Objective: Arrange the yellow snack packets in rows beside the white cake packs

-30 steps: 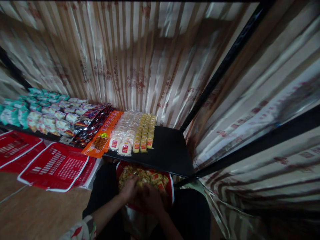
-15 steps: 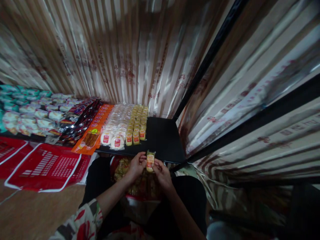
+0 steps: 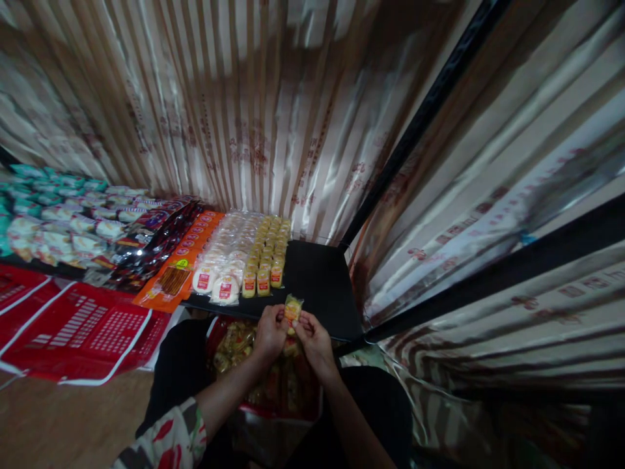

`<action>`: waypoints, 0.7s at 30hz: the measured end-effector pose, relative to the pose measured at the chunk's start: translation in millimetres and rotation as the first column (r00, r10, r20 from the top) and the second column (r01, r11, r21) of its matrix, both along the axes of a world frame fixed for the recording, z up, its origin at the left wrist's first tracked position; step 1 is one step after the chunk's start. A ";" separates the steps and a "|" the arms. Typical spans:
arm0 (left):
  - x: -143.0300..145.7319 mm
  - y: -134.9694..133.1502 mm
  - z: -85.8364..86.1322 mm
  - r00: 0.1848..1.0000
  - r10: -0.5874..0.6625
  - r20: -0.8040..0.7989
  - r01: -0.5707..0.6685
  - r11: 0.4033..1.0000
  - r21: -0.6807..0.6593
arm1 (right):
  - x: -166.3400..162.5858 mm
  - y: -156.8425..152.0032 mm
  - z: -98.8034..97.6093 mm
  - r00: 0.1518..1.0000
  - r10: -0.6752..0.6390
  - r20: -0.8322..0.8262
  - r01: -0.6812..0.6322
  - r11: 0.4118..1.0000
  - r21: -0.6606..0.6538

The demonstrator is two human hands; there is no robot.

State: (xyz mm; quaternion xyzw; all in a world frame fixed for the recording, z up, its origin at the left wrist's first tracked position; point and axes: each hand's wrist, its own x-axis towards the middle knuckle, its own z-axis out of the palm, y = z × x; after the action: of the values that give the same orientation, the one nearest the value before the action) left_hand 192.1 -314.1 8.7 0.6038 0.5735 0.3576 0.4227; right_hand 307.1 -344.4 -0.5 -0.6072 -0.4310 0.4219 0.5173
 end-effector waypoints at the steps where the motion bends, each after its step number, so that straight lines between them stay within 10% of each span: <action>1: -0.1 0.4 2.3 0.999 0.031 -0.020 -0.030 0.999 0.030 | -0.7 5.9 0.5 1.000 0.003 0.025 -0.003 1.000 0.012; 8: -0.8 2.2 0.6 0.998 0.060 0.018 -0.063 0.964 0.257 | -6.8 53.3 -1.0 0.968 -0.095 0.234 0.074 0.993 0.096; 21: -3.4 22.5 -11.3 1.000 0.012 0.009 -0.013 0.991 0.136 | -20.5 87.7 -6.8 0.943 -0.104 0.315 0.071 0.991 0.114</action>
State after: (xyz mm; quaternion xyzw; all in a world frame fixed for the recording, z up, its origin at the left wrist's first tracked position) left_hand 188.7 -291.6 -2.6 0.6263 0.5499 0.4007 0.3806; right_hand 286.6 -256.8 -7.3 -0.6592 -0.5026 0.2720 0.4887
